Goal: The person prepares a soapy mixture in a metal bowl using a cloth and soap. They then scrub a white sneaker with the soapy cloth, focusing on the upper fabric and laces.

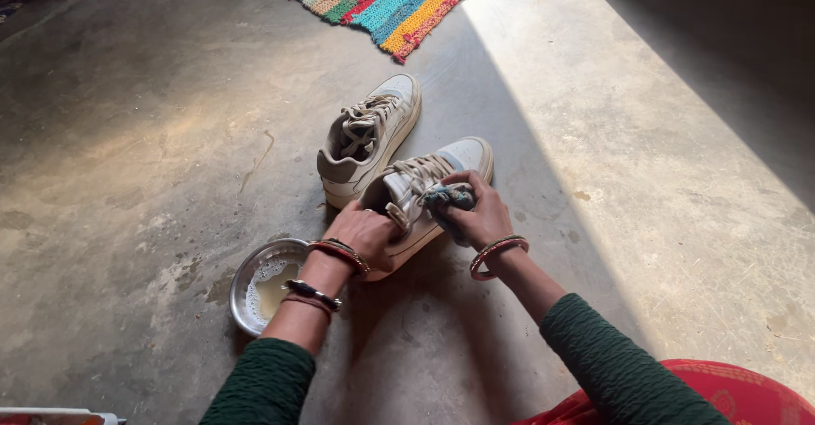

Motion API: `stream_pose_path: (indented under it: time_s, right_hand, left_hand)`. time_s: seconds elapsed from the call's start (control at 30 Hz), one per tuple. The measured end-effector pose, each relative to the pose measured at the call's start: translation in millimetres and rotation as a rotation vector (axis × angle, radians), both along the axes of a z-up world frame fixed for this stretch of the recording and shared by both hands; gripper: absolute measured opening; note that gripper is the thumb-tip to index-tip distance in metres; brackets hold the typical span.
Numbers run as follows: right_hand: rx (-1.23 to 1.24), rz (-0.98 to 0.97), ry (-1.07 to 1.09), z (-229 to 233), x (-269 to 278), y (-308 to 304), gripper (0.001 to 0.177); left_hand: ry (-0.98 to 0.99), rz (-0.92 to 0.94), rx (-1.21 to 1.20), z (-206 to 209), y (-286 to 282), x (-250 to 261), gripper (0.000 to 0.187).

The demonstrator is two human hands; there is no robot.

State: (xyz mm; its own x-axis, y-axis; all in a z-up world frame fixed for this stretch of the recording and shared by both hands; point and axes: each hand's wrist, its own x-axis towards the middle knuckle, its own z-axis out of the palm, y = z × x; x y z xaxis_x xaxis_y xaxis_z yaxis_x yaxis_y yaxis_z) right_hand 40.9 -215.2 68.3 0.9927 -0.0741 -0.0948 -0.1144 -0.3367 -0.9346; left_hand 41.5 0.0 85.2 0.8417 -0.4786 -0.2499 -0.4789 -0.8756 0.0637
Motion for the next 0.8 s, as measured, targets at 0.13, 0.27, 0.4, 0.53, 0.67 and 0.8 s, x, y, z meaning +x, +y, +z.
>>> stream_pose_path:
  time_s: [0.13, 0.27, 0.4, 0.53, 0.67, 0.8]
  right_hand:
    - [-0.174, -0.188, -0.370, 0, 7, 10, 0.030]
    - [0.021, -0.240, -0.144, 4, 9, 3, 0.029]
    - [-0.124, 0.042, -0.354, 15, 0, 37, 0.031]
    - [-0.490, 0.109, -0.516, 10, -12, 73, 0.028]
    - [-0.634, -0.017, -0.459, 7, 25, 63, 0.025]
    - [-0.541, -0.210, -0.204, 4, 60, 46, 0.027]
  left_hand:
    - [0.267, 0.274, -0.349, 8, 20, -1, 0.059]
    - [0.842, 0.817, -1.507, -1, 0, -11, 0.043]
    - [0.639, 1.021, -2.260, -21, -39, -15, 0.038]
    - [0.571, 1.132, -2.309, -49, -45, -8, 0.042]
    - [0.494, 0.964, -2.259, -68, -41, 0, 0.038]
    - [0.529, 0.978, -2.233, -77, -41, 4, 0.039]
